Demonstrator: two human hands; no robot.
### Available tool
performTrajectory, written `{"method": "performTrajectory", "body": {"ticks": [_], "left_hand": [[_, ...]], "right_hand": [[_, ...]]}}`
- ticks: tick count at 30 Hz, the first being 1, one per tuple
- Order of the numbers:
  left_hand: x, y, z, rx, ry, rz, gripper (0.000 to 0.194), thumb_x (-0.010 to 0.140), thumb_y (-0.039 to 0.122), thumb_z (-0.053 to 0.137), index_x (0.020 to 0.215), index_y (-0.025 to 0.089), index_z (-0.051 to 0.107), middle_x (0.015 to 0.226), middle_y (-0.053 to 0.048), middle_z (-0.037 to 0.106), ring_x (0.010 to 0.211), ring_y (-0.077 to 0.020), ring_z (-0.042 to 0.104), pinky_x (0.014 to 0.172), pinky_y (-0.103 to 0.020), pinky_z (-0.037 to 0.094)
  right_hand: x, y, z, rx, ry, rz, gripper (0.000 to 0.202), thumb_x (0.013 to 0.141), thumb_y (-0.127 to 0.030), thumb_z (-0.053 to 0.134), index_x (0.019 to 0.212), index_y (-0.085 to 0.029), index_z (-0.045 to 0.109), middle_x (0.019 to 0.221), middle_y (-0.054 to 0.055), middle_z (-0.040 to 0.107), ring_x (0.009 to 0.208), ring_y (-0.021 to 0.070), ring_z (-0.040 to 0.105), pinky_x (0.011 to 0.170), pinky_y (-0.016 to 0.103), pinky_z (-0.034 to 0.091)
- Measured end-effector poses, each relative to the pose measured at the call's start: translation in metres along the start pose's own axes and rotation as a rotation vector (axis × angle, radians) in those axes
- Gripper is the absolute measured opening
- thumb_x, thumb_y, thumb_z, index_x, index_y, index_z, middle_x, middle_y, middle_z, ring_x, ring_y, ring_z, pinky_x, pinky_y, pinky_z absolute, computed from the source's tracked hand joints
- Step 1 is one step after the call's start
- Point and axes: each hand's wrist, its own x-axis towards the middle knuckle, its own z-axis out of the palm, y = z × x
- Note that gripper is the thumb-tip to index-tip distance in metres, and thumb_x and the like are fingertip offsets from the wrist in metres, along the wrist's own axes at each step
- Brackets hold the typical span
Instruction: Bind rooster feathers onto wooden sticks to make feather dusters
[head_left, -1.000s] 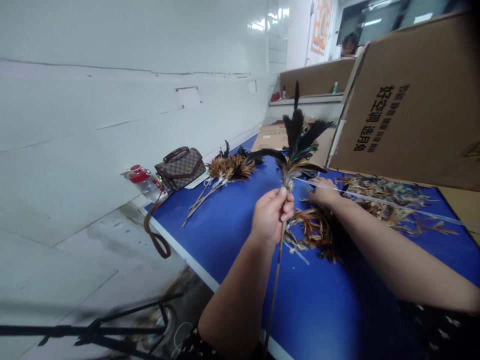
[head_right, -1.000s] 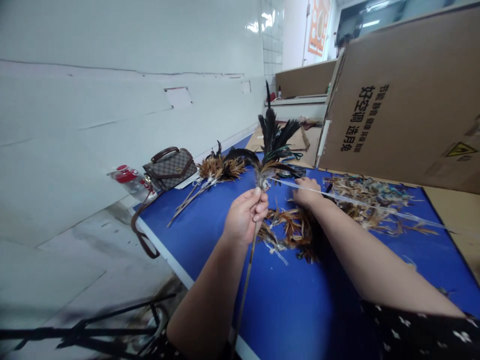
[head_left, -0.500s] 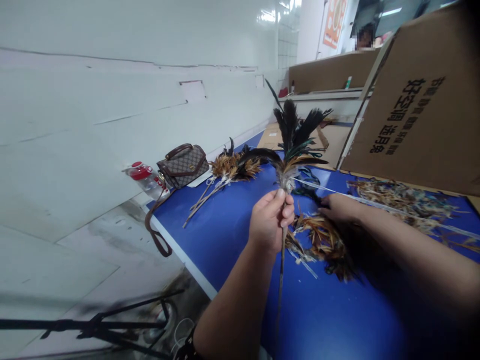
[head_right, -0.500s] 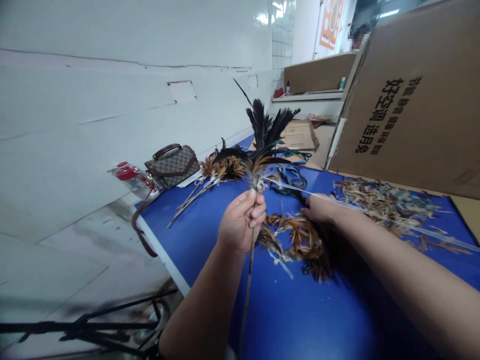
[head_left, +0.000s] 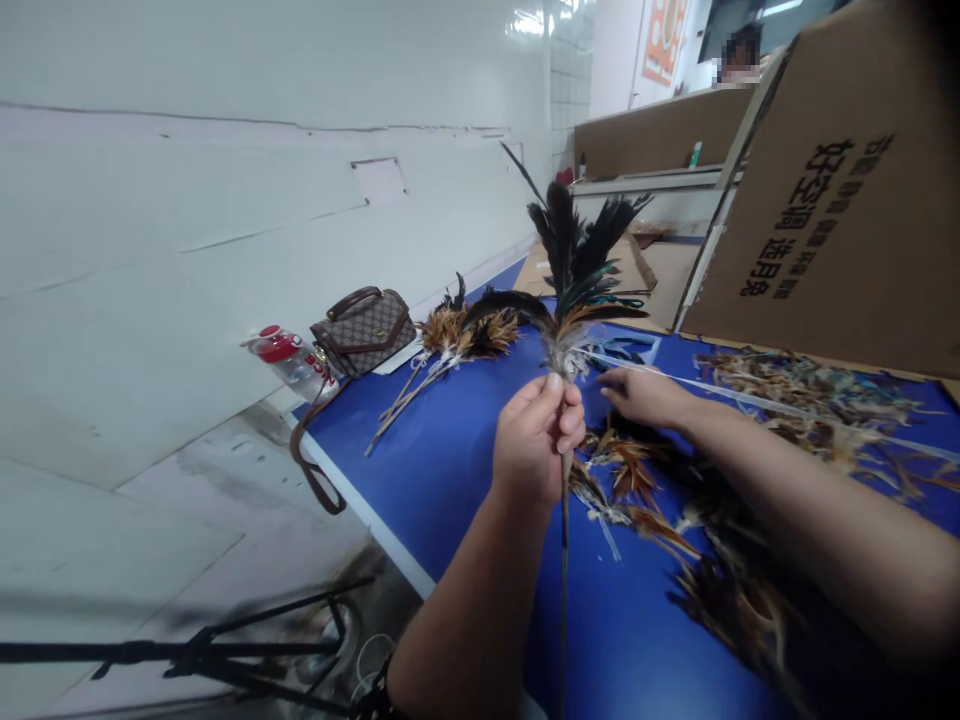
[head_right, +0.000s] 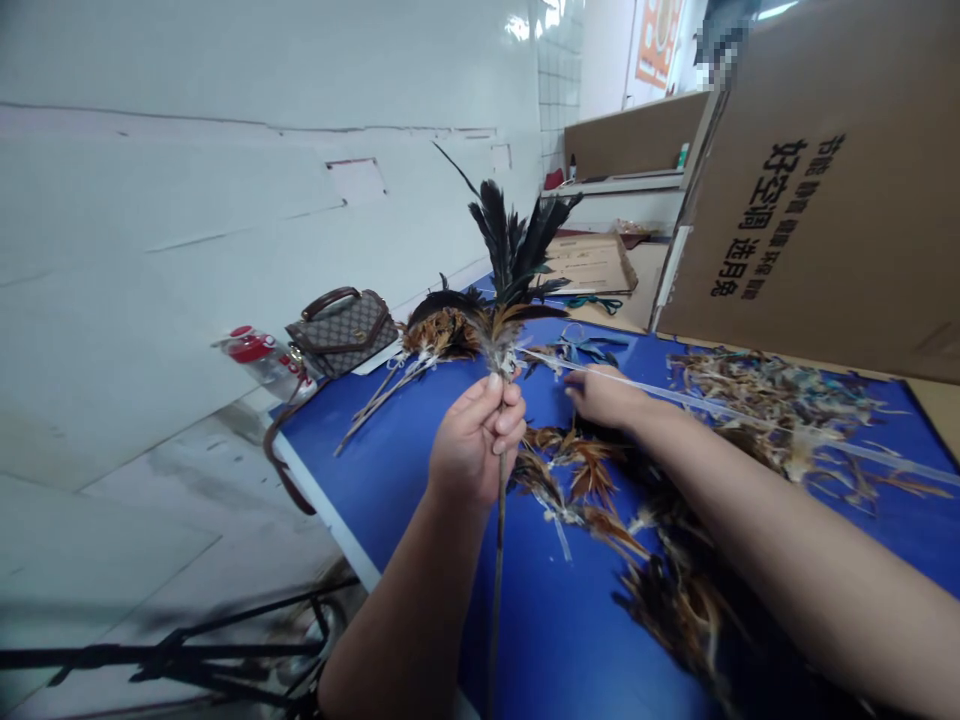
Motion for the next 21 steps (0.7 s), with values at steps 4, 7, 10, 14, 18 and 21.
{"method": "performTrajectory", "body": {"ticks": [4, 7, 10, 14, 18, 21], "left_hand": [[0.002, 0.0, 0.0, 0.034, 0.012, -0.003, 0.025, 0.09, 0.032, 0.08, 0.086, 0.014, 0.063, 0.08, -0.002, 0.058, 0.056, -0.0036, 0.037, 0.045, -0.017, 0.024], [0.003, -0.001, 0.0, 0.044, 0.024, -0.008, 0.029, 0.088, 0.035, 0.083, 0.085, 0.014, 0.063, 0.079, -0.002, 0.058, 0.056, -0.0039, 0.037, 0.045, -0.018, 0.024], [0.002, -0.002, -0.001, 0.05, 0.018, -0.017, 0.032, 0.088, 0.037, 0.084, 0.083, 0.014, 0.063, 0.076, -0.001, 0.056, 0.054, -0.0037, 0.037, 0.045, -0.018, 0.025], [0.0, -0.002, -0.003, 0.055, -0.035, -0.04, 0.033, 0.092, 0.042, 0.081, 0.085, 0.015, 0.064, 0.069, 0.002, 0.05, 0.051, -0.0038, 0.035, 0.045, -0.018, 0.025], [0.0, -0.003, -0.004, 0.057, -0.044, -0.031, 0.033, 0.092, 0.043, 0.08, 0.085, 0.015, 0.064, 0.067, 0.002, 0.049, 0.051, -0.0038, 0.034, 0.045, -0.018, 0.025], [0.002, -0.003, -0.003, 0.059, -0.021, -0.028, 0.032, 0.092, 0.041, 0.081, 0.085, 0.014, 0.064, 0.069, 0.001, 0.052, 0.052, -0.004, 0.035, 0.045, -0.018, 0.024]], "right_hand": [[0.046, -0.011, 0.025, 0.032, 0.022, 0.083, 0.048, 0.098, -0.037, 0.064, 0.144, -0.025, 0.072, 0.133, 0.011, 0.078, 0.121, 0.029, 0.071, 0.102, 0.032, 0.052], [0.067, 0.006, 0.028, 0.03, 0.08, 0.241, 0.056, 0.095, -0.035, 0.069, 0.148, -0.022, 0.066, 0.142, 0.018, 0.07, 0.126, 0.035, 0.067, 0.108, 0.044, 0.05], [0.075, 0.028, 0.023, -0.009, 0.248, 0.435, 0.078, 0.097, -0.037, 0.065, 0.166, -0.013, 0.041, 0.169, 0.032, 0.037, 0.149, 0.0497, 0.044, 0.118, 0.068, 0.035], [0.079, 0.032, 0.023, -0.083, 0.372, 0.395, 0.063, 0.095, -0.035, 0.066, 0.154, -0.015, 0.058, 0.165, 0.029, 0.041, 0.155, 0.0509, 0.032, 0.123, 0.076, 0.02], [0.087, 0.006, 0.036, -0.159, 0.372, 0.216, 0.051, 0.101, -0.05, 0.055, 0.142, -0.023, 0.072, 0.17, 0.019, 0.04, 0.16, 0.0529, 0.018, 0.121, 0.084, 0.004], [0.095, -0.008, 0.045, -0.135, 0.247, 0.236, 0.059, 0.096, -0.059, 0.06, 0.14, -0.022, 0.075, 0.167, 0.02, 0.045, 0.16, 0.058, 0.016, 0.118, 0.088, 0.001]]}}
